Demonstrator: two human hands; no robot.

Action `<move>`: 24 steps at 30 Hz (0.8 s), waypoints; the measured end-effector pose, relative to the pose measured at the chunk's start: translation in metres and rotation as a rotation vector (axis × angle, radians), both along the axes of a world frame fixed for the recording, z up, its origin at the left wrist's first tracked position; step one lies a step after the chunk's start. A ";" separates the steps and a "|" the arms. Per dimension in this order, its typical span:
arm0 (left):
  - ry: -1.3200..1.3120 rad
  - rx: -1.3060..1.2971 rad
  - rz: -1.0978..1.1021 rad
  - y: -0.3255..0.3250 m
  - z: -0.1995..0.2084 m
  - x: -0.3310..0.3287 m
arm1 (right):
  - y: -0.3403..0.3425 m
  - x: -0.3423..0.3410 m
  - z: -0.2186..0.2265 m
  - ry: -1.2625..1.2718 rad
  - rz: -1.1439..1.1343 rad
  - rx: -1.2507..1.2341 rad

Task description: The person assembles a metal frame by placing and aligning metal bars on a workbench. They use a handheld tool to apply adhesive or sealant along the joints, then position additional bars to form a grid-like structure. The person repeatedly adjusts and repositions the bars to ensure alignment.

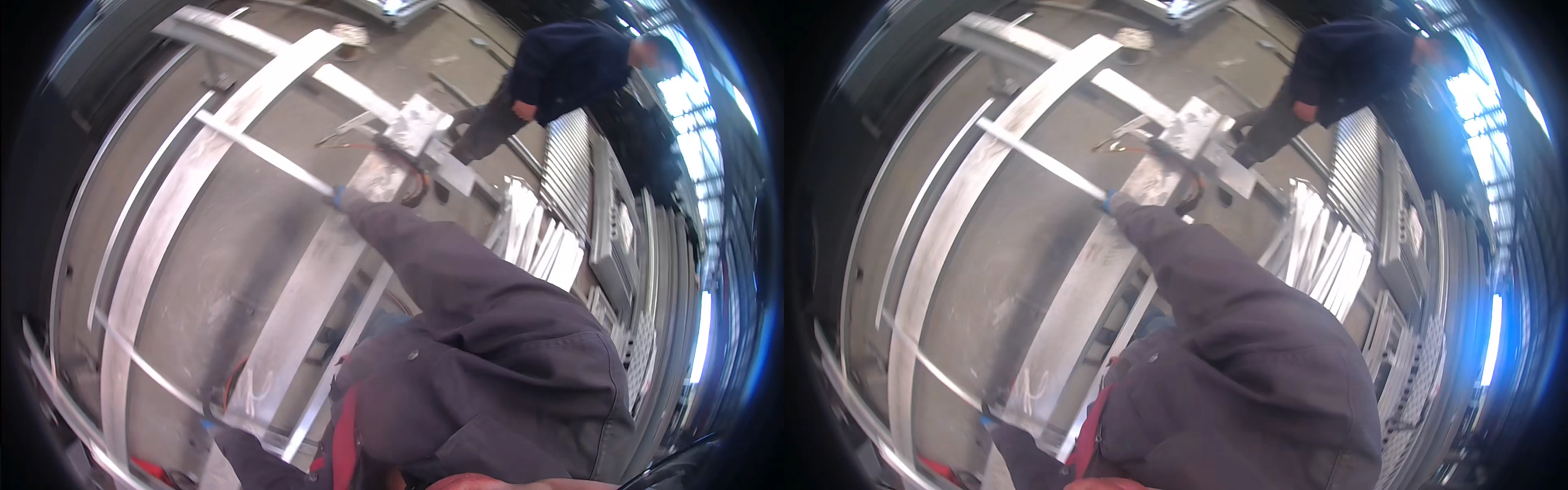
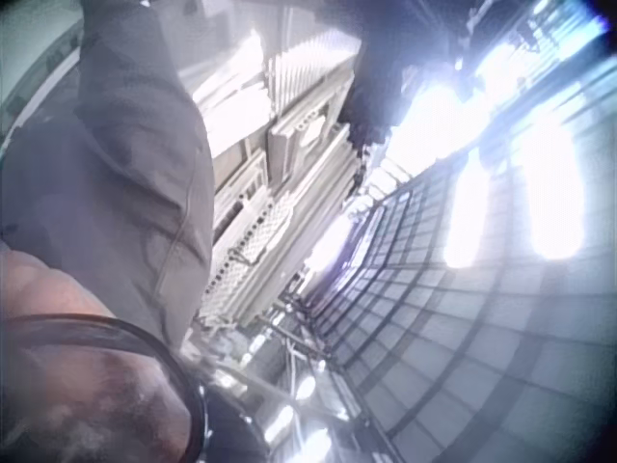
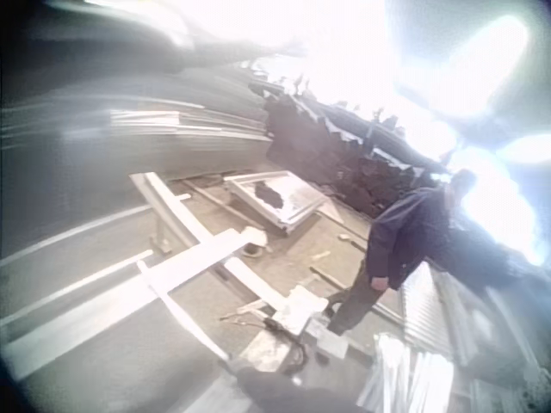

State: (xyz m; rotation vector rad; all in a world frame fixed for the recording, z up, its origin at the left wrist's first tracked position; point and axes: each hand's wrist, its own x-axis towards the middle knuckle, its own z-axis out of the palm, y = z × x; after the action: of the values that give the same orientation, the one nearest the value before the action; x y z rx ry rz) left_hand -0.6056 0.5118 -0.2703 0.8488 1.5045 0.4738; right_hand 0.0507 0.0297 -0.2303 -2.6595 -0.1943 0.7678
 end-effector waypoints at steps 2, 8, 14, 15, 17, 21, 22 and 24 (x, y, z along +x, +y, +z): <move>0.027 -0.030 0.017 -0.014 0.008 0.006 | 0.004 -0.007 0.028 -0.018 -0.022 0.016; 0.113 -0.102 0.004 -0.053 0.020 0.003 | -0.025 -0.084 0.075 -0.161 -0.133 0.451; 0.128 -0.226 0.017 -0.121 0.038 -0.031 | -0.138 -0.160 0.036 -0.132 -0.724 0.391; 0.125 -0.266 0.016 -0.135 0.041 -0.038 | -0.158 -0.168 0.023 -0.153 -0.823 0.367; 0.133 -0.334 0.019 -0.160 0.046 -0.055 | -0.189 -0.188 -0.004 -0.040 -1.049 0.280; 0.115 -0.406 0.021 -0.195 0.051 -0.065 | -0.206 -0.213 -0.055 0.133 -1.267 0.320; 0.101 -0.434 0.013 -0.203 0.050 -0.064 | -0.204 -0.215 -0.067 0.169 -1.290 0.348; 0.061 -0.467 0.007 -0.220 0.049 -0.065 | -0.196 -0.206 -0.086 0.220 -1.304 0.438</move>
State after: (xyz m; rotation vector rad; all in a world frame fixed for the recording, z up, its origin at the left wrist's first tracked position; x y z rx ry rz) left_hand -0.6707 0.2919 -0.2211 0.4937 1.5881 0.0902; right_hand -0.1553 -0.1661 -0.3165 -1.6922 1.1523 0.4368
